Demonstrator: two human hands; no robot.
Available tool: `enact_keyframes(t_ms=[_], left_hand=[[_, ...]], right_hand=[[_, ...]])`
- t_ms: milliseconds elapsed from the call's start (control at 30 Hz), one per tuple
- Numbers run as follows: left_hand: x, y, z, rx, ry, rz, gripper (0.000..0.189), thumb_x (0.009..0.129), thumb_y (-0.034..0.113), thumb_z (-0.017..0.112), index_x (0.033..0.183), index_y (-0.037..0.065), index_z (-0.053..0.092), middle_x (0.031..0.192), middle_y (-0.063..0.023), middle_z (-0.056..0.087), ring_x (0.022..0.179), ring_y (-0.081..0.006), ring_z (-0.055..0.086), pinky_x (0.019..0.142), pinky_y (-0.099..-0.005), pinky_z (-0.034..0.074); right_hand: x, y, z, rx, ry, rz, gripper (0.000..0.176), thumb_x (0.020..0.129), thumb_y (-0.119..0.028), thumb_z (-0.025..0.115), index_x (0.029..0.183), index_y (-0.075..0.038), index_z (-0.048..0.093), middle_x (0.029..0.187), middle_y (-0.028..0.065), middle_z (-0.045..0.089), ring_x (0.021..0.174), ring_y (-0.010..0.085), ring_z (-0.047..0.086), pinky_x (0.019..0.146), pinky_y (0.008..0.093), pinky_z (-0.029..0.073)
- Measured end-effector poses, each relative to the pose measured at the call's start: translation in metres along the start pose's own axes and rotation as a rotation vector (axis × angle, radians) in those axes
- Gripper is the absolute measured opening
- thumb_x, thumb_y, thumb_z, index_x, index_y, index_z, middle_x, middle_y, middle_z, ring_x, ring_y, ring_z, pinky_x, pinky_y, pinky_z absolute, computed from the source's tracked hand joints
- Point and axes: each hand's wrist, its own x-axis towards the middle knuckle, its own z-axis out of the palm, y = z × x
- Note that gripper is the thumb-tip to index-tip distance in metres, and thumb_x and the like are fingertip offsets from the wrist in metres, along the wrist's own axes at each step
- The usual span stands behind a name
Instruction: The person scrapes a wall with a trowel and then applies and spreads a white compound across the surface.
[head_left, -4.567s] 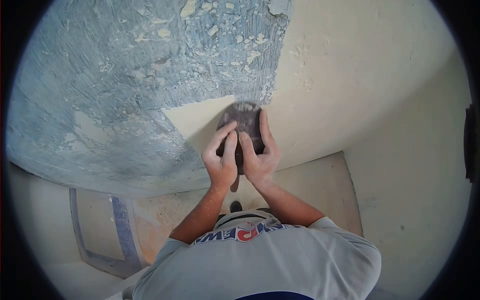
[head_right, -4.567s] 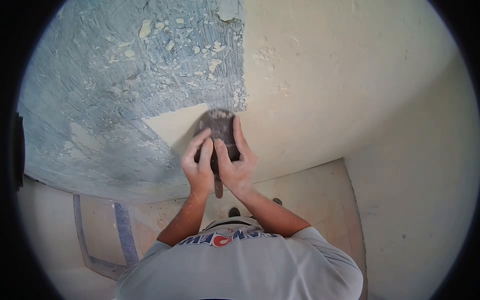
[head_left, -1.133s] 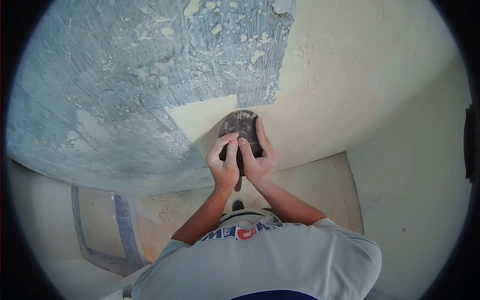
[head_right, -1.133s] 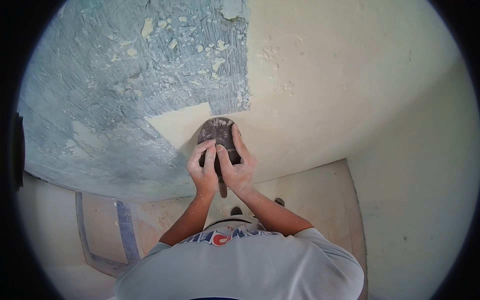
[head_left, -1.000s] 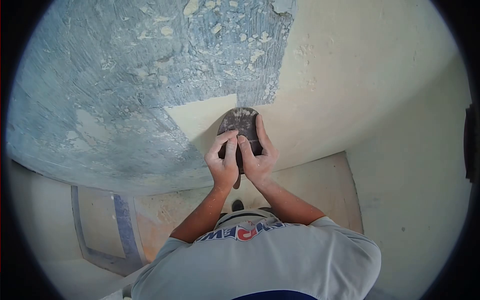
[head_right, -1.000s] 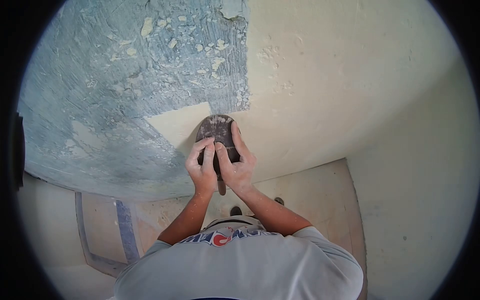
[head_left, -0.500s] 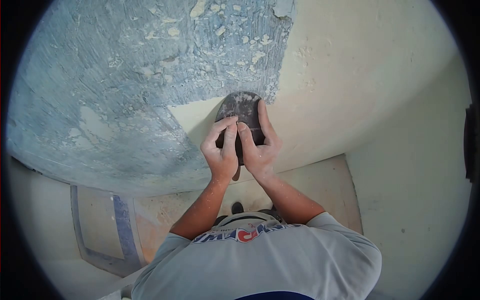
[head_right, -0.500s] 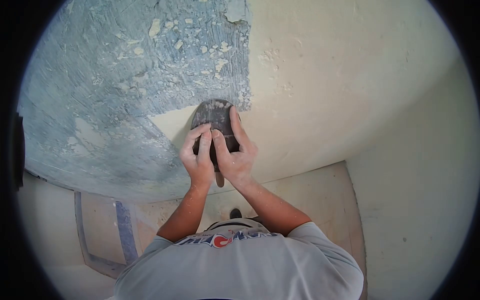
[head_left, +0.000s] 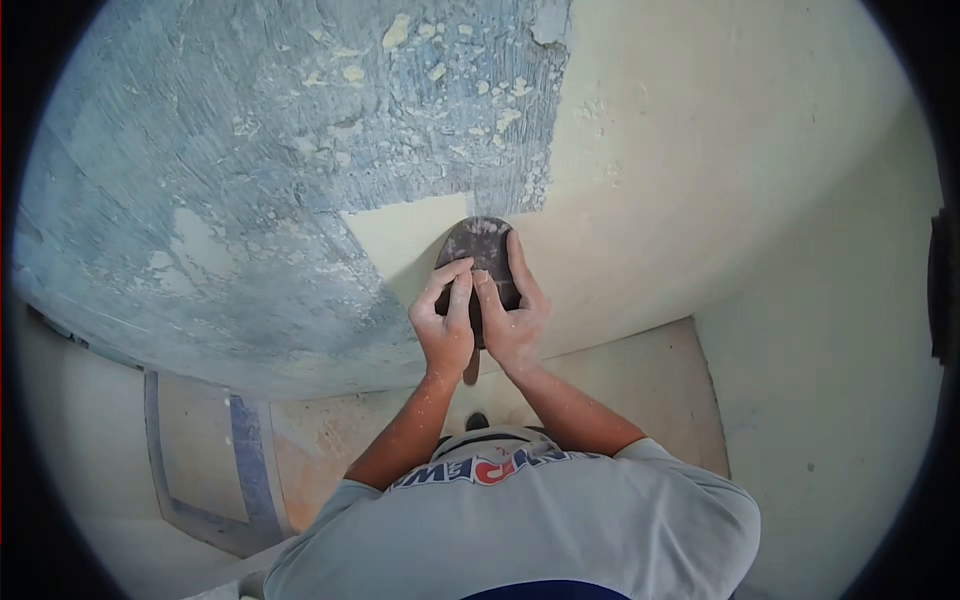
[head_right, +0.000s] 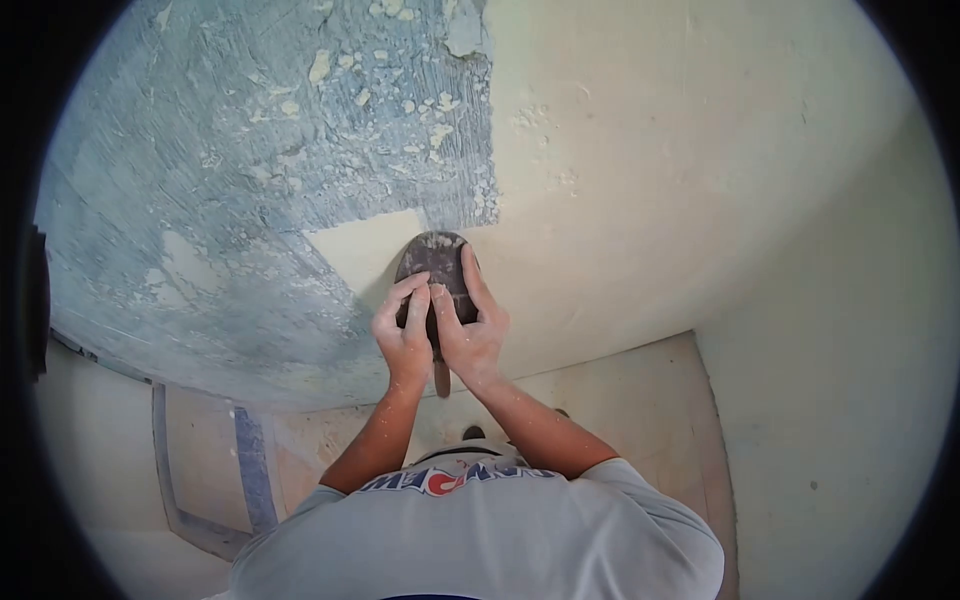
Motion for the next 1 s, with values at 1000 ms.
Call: enact_keyframes(t_ms=[1000], left_hand=[[0.011, 0.013, -0.003, 0.016, -0.014, 0.061, 0.019, 0.092, 0.008, 0.058, 0.103, -0.004, 0.067, 0.101, -0.0107, 0.069, 0.097, -0.0181, 0.062, 0.090, -0.0304, 0.046]], right_hand=[[0.011, -0.020, 0.001, -0.011, 0.006, 0.023, 0.057, 0.087, -0.008, 0.065, 0.139, 0.002, 0.045, 0.115, 0.0215, 0.065, 0.095, 0.0162, 0.064, 0.081, 0.0288, 0.051]])
